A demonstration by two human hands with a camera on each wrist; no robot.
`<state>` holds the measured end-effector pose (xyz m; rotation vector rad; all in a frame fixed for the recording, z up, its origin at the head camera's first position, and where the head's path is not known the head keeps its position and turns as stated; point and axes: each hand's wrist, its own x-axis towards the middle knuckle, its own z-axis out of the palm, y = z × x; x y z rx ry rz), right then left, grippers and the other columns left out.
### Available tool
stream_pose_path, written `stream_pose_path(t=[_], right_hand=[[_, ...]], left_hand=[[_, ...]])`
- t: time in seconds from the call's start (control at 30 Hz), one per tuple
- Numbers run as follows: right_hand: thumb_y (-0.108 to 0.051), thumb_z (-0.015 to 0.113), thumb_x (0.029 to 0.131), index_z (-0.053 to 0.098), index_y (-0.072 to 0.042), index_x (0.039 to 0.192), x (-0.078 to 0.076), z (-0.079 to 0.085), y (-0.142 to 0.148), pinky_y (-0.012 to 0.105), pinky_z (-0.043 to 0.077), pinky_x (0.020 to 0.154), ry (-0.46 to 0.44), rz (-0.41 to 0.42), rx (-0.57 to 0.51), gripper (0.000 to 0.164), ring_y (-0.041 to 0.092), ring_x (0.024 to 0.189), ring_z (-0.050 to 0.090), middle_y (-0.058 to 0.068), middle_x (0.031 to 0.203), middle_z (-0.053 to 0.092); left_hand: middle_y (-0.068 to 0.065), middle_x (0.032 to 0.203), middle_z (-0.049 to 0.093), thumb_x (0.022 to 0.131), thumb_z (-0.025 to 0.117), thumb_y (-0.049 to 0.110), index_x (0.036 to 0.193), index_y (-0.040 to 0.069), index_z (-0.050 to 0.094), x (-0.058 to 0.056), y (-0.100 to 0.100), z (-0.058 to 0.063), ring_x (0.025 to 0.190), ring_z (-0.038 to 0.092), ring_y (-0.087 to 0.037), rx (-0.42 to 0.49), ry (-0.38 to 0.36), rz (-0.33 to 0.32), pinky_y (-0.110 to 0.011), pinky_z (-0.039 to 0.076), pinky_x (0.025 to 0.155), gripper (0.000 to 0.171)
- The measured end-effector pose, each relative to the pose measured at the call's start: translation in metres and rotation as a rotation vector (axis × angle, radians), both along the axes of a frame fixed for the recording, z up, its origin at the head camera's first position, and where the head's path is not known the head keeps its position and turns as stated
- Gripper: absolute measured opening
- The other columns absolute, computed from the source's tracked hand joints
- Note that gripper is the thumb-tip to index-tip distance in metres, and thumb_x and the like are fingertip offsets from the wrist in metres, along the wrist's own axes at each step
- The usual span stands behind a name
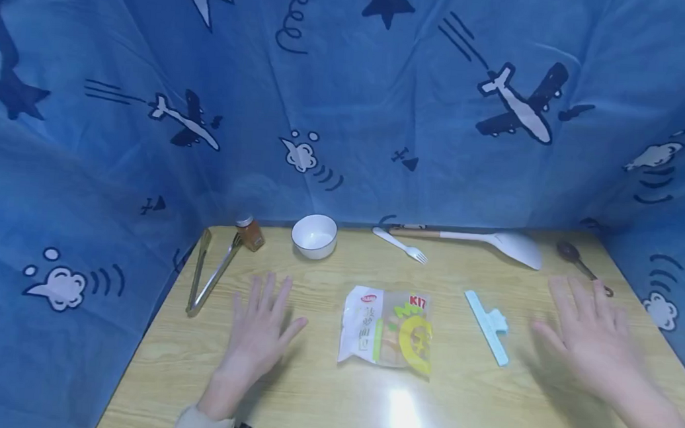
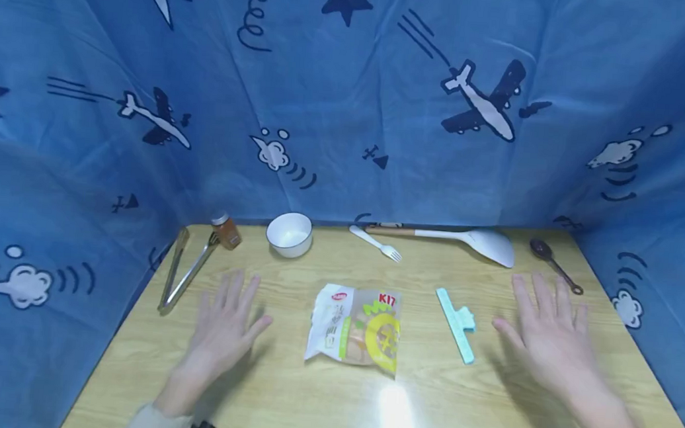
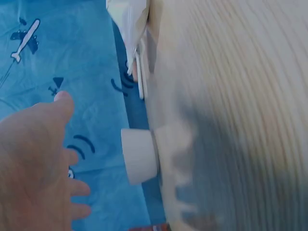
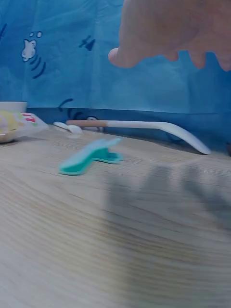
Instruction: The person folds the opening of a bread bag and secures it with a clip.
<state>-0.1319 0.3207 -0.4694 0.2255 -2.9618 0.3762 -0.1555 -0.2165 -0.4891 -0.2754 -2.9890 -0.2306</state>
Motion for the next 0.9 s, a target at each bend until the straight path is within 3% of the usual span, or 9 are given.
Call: stream_pose_path(t=[0.17,0.3,0.47,0.6,0.73,0.83,0.9], right_hand=[[-0.054,0.045,0.11,0.002,-0.01,0.17,-0.009,0.002,-0.028,0.082,-0.005,0.119,-0.048,0.045,-0.03,0.086,0.067,0.154,-0.002,0.036,0.172,0.003],[-0.057,0.041,0.11,0.003,-0.01,0.17,-0.021,0.004,-0.056,0.083,0.001,0.119,-0.088,0.082,-0.04,0.085,0.064,0.156,-0.002,0.031,0.174,-0.002],[-0.059,0.042,0.109,0.006,-0.011,0.17,-0.036,0.004,-0.085,0.082,0.006,0.12,-0.096,0.127,-0.058,0.085,0.06,0.158,-0.002,0.029,0.175,0.003],[-0.058,0.043,0.109,0.011,-0.009,0.169,-0.05,-0.001,-0.104,0.082,0.009,0.121,-0.082,0.161,-0.051,0.083,0.061,0.158,0.005,0.03,0.174,0.009],[-0.054,0.045,0.11,0.014,-0.008,0.168,-0.066,-0.009,-0.126,0.08,0.012,0.122,-0.095,0.198,-0.05,0.081,0.061,0.157,0.01,0.03,0.174,0.012],[-0.049,0.05,0.109,0.02,-0.005,0.167,-0.078,-0.014,-0.143,0.076,0.022,0.122,-0.077,0.249,-0.056,0.078,0.06,0.154,0.024,0.032,0.17,0.023],[-0.047,0.051,0.109,0.026,-0.005,0.165,-0.084,-0.016,-0.155,0.075,0.031,0.119,-0.079,0.281,-0.061,0.074,0.059,0.15,0.034,0.032,0.166,0.032]], left_hand=[[-0.02,0.176,0.018,0.105,0.05,0.061,0.169,0.02,0.022,-0.009,0.019,-0.004,0.164,0.014,-0.046,0.054,-0.041,-0.007,-0.074,0.014,0.127,0.08],[-0.021,0.176,0.02,0.106,0.047,0.061,0.169,0.019,0.023,-0.018,0.037,-0.009,0.163,0.017,-0.045,0.063,-0.066,-0.019,-0.071,0.017,0.128,0.078],[-0.022,0.173,0.027,0.107,0.043,0.061,0.167,0.015,0.026,-0.031,0.057,-0.015,0.158,0.028,-0.048,0.11,-0.09,-0.033,-0.066,0.027,0.127,0.078],[-0.023,0.157,0.047,0.106,0.051,0.057,0.16,0.007,0.04,-0.042,0.068,-0.02,0.142,0.048,-0.043,0.26,-0.144,0.001,-0.057,0.045,0.116,0.074],[-0.021,0.135,0.062,0.105,0.058,0.047,0.148,0.001,0.054,-0.055,0.074,-0.022,0.126,0.061,-0.038,0.48,-0.281,0.05,-0.054,0.052,0.108,0.063],[-0.019,0.129,0.068,0.105,0.059,0.044,0.143,0.001,0.058,-0.062,0.079,-0.025,0.119,0.066,-0.034,0.581,-0.375,0.064,-0.052,0.055,0.103,0.057],[-0.018,0.12,0.071,0.105,0.06,0.041,0.14,0.001,0.061,-0.066,0.082,-0.025,0.108,0.069,-0.031,0.637,-0.422,0.06,-0.047,0.059,0.093,0.053]])
